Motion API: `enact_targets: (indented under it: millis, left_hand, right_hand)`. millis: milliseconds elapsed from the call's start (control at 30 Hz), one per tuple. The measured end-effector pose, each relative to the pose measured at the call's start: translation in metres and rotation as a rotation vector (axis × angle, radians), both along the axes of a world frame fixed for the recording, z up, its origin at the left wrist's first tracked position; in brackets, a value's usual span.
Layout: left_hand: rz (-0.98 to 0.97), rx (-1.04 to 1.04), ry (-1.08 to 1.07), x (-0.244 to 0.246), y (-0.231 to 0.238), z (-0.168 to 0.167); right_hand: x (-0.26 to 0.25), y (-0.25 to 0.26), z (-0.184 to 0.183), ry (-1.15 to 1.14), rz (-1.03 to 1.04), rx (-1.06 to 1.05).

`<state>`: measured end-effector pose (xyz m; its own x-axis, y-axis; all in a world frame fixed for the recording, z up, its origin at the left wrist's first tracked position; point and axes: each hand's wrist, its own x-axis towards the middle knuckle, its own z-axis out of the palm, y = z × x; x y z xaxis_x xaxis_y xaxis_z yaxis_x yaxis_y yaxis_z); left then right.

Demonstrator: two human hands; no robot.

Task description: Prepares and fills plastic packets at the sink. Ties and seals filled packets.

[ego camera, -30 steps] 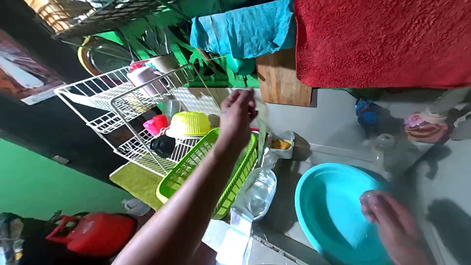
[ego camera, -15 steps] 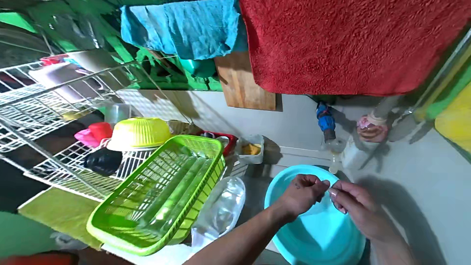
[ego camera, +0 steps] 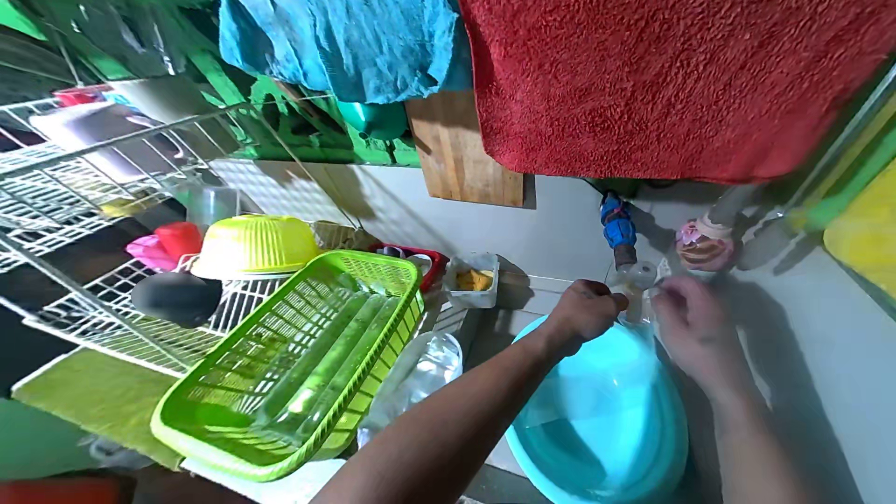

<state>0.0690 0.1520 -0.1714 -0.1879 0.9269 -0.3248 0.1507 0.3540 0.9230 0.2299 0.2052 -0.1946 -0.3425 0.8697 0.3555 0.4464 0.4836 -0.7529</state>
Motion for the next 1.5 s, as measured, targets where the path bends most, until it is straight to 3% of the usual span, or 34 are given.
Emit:
enact_targets:
  millis: [67, 167, 333, 567, 767, 933, 1067, 1267, 1500]
  left_hand:
    - [0.020, -0.021, -0.058, 0.002, -0.003, 0.006]
    - [0.036, 0.043, -0.125, 0.004, -0.006, 0.003]
    - [-0.062, 0.116, -0.106, 0.009, -0.012, -0.003]
    - [-0.048, 0.057, -0.071, 0.016, -0.010, 0.008]
    - [-0.045, 0.059, -0.049, 0.015, -0.016, 0.011]
    - [-0.069, 0.078, -0.026, 0.012, -0.015, 0.011]
    - [-0.131, 0.060, 0.081, 0.006, -0.002, 0.010]
    - [-0.312, 0.053, 0.476, 0.004, -0.002, 0.032]
    - [-0.348, -0.016, 0.582, 0.009, 0.003, 0.037]
  right_hand:
    - [-0.005, -0.001, 0.013, -0.087, 0.071, 0.227]
    - [-0.015, -0.001, 0.023, -0.089, 0.210, 0.328]
    - [0.005, -0.003, 0.022, 0.005, 0.235, 0.277]
    - [0.036, -0.012, 0.005, 0.126, 0.007, 0.159]
    - [0.032, -0.014, -0.023, 0.122, 0.133, -0.022]
    - [0.027, -0.017, -0.027, -0.008, 0.160, 0.028]
    - [0.026, -0.013, -0.027, -0.108, 0.161, 0.086]
    - [0.026, -0.016, -0.019, -0.148, 0.168, 0.027]
    - [0.026, -0.019, -0.019, -0.108, 0.155, 0.044]
